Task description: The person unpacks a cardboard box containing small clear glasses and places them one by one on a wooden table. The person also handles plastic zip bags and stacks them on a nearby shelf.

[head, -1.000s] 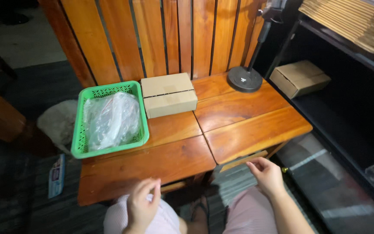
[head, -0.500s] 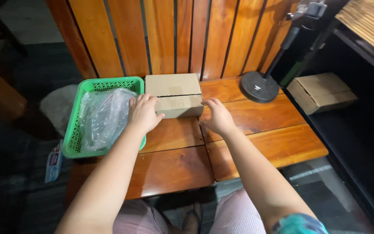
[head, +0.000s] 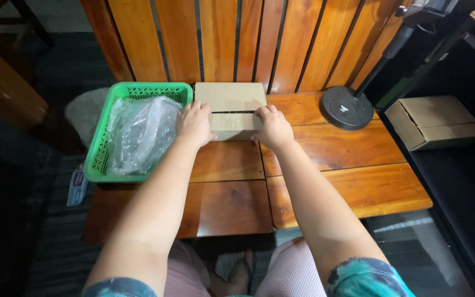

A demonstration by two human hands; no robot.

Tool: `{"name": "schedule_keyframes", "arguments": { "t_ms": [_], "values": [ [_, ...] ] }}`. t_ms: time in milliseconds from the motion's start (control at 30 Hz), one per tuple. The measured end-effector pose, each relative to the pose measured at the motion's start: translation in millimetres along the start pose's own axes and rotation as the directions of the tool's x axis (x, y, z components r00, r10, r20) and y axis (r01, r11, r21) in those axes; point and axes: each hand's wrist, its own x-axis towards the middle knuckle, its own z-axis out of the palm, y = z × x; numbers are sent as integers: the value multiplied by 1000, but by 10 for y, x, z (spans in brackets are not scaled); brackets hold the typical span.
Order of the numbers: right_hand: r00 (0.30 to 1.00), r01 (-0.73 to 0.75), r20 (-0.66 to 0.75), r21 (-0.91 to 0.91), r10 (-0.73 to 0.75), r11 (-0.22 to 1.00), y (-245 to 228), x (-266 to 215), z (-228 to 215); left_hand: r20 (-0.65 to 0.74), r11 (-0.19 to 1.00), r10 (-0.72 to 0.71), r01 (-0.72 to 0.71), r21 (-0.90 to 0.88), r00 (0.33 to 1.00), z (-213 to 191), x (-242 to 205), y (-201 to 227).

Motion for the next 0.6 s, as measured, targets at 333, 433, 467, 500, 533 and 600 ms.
{"name": "schedule_keyframes", "arguments": {
  "t_ms": [333,433,467,500,533,600],
  "values": [
    [996,-14,91,-6,14,1000,18,-401,-186,74,999,-13,16,-42,997,-24,-394,186],
    [996,-5,94,16,3,1000,69,-681,-206,101,999,1,4,-50,995,-75,-703,303],
    [996,6,86,41,-10,999,87,-795,-212,65,998,28,-24,-61,997,-93,-836,347],
    [997,17,77,67,-22,998,105,-909,-219,30,996,55,-53,-72,998,-112,-968,390],
    [996,15,86,68,-20,998,101,-1038,-248,38,996,52,-49,-73,998,-143,-1113,434],
    [998,12,67,107,-19,994,93,-1288,-320,-9,990,88,-88,-109,996,-216,-1388,527]
  ]
}}
